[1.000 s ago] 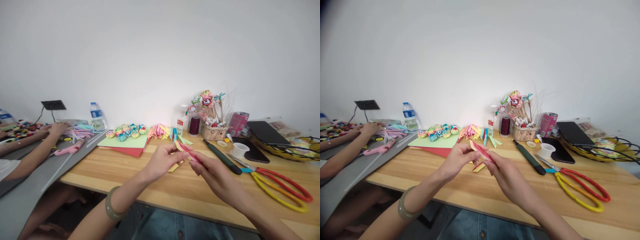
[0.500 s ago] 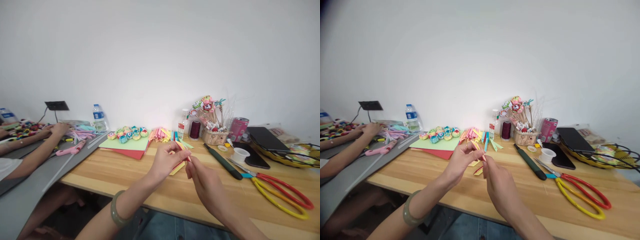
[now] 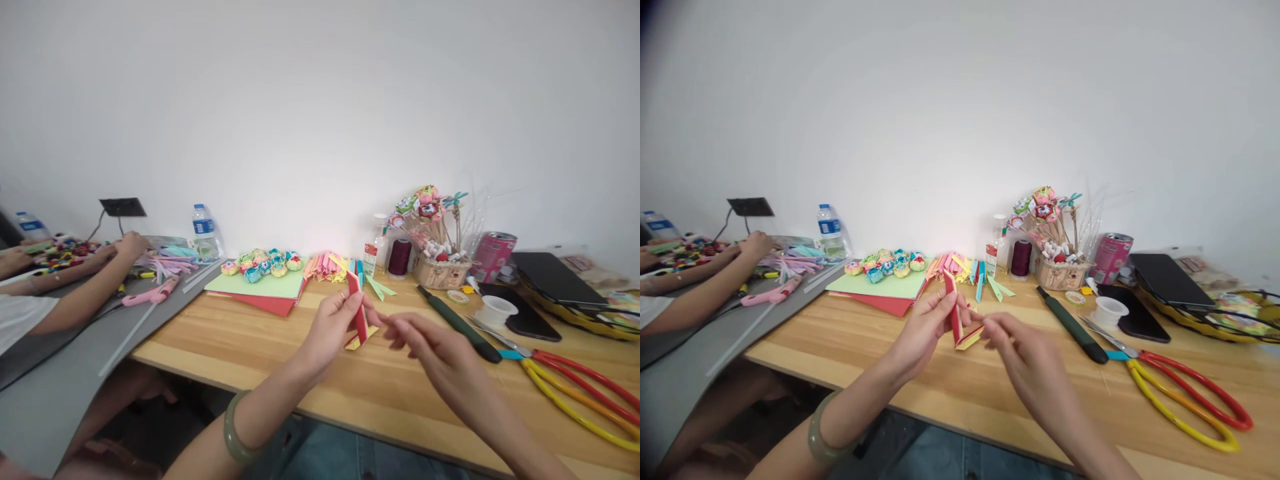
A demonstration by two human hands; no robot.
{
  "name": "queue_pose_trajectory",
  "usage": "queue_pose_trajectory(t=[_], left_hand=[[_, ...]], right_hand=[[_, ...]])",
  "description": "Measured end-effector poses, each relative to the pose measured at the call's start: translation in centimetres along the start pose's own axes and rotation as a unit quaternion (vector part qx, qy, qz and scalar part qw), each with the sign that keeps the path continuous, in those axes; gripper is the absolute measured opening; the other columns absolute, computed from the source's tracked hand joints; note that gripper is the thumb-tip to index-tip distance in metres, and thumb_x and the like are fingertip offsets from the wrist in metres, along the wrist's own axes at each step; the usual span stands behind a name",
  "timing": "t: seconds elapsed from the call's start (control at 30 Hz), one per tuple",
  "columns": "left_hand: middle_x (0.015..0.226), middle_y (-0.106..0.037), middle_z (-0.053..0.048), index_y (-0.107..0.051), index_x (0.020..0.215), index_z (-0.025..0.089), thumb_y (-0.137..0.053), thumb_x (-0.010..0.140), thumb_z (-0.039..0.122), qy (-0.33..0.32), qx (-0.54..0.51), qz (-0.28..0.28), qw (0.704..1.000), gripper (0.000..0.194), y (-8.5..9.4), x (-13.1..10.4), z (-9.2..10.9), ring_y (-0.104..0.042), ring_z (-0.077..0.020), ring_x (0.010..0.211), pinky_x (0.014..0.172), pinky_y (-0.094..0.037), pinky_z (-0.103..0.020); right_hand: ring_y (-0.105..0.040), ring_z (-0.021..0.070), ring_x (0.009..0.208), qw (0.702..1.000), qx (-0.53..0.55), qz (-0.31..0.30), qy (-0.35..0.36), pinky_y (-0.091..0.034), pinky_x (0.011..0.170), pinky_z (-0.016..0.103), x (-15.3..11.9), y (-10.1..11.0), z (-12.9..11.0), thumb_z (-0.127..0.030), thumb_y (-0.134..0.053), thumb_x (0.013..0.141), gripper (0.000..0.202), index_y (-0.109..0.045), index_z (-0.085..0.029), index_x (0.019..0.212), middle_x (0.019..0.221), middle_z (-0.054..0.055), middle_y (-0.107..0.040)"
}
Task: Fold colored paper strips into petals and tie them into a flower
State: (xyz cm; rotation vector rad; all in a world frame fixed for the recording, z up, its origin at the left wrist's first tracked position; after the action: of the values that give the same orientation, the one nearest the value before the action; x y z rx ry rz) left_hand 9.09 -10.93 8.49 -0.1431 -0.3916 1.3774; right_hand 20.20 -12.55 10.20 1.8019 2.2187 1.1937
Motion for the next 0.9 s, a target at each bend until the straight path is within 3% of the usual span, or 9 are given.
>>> queue_pose_trajectory(t=[0.07, 0.13, 0.27, 0.47, 0.73, 0.9], left_hand=[[0.053, -0.050, 0.003, -0.051, 0.072, 0.014, -0.052, 0.075, 0.046, -0.008, 0.012, 0.009, 1.000, 0.032, -0.1, 0.0, 0.0, -0.055, -0.0108, 0.053, 0.056, -0.040, -0.022], [0.050, -0.043, 0.006, -0.049, 0.072, 0.015, -0.050, 0.076, 0.047, -0.020, 0.030, 0.005, 0.999, 0.032, -0.5, -0.3, 0.0, -0.051, -0.0088, 0.047, 0.053, -0.040, -0.022], [0.053, -0.039, 0.007, -0.048, 0.076, 0.016, -0.044, 0.079, 0.047, -0.026, 0.069, -0.022, 0.997, 0.031, -1.5, -0.8, -0.6, -0.041, -0.0057, 0.043, 0.056, -0.044, -0.024], [0.053, -0.036, 0.006, -0.043, 0.072, 0.017, -0.037, 0.082, 0.047, -0.033, 0.128, -0.036, 0.991, 0.032, -2.0, -1.2, -0.9, -0.037, -0.0065, 0.046, 0.056, -0.045, -0.024], [0.055, -0.037, 0.006, -0.041, 0.070, 0.018, -0.035, 0.084, 0.047, -0.039, 0.180, -0.046, 0.982, 0.032, -1.9, -1.5, -0.9, -0.038, -0.0069, 0.047, 0.049, -0.040, -0.021], [0.049, -0.036, 0.007, -0.045, 0.070, 0.017, -0.043, 0.080, 0.047, 0.011, 0.087, -0.068, 0.994, 0.032, -2.0, -1.1, -1.7, -0.036, -0.0060, 0.041, 0.048, -0.039, -0.022]], right_hand=[[-0.061, 0.0196, 0.086, 0.993, -0.055, 0.093, 0.052, -0.049, 0.072, 0.032, 0.0, 2.6, -1.4, -0.038, -0.038, 0.087, 0.032, -0.057, -0.018, 0.104, 0.095, 0.009, -0.066], [-0.056, 0.0199, 0.101, 0.981, -0.097, 0.127, 0.113, -0.046, 0.084, 0.035, -0.1, 3.3, -3.1, -0.031, -0.037, 0.088, 0.032, -0.052, -0.019, 0.113, 0.110, 0.010, -0.061], [-0.053, 0.0176, 0.108, 0.972, -0.133, 0.107, 0.164, -0.045, 0.088, 0.033, 0.2, 1.9, -4.7, -0.023, -0.034, 0.089, 0.035, -0.046, -0.018, 0.121, 0.117, 0.010, -0.058], [-0.060, 0.0176, 0.097, 0.962, -0.160, 0.097, 0.199, -0.051, 0.078, 0.029, -0.2, 0.6, -4.5, -0.016, -0.034, 0.088, 0.036, -0.047, -0.018, 0.122, 0.110, 0.010, -0.062], [-0.060, 0.0213, 0.097, 0.914, -0.267, 0.118, 0.283, -0.051, 0.079, 0.035, -1.7, -0.1, -5.0, -0.005, -0.035, 0.081, 0.050, -0.038, -0.014, 0.130, 0.110, 0.014, -0.061], [-0.051, 0.0200, 0.112, 0.948, -0.192, 0.063, 0.246, -0.045, 0.090, 0.036, -1.0, 0.9, -4.5, -0.016, -0.039, 0.086, 0.048, -0.032, -0.023, 0.133, 0.121, 0.011, -0.055]])
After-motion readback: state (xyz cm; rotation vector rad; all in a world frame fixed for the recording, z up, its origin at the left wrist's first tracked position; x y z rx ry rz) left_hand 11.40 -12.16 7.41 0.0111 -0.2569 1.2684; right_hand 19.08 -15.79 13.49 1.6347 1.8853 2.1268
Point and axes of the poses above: each hand's wrist, its own x-axis towards the middle knuckle, its own y-axis out of the back of the hand, z = x × y, the point moved 9 cm from there along x, towards the middle knuckle
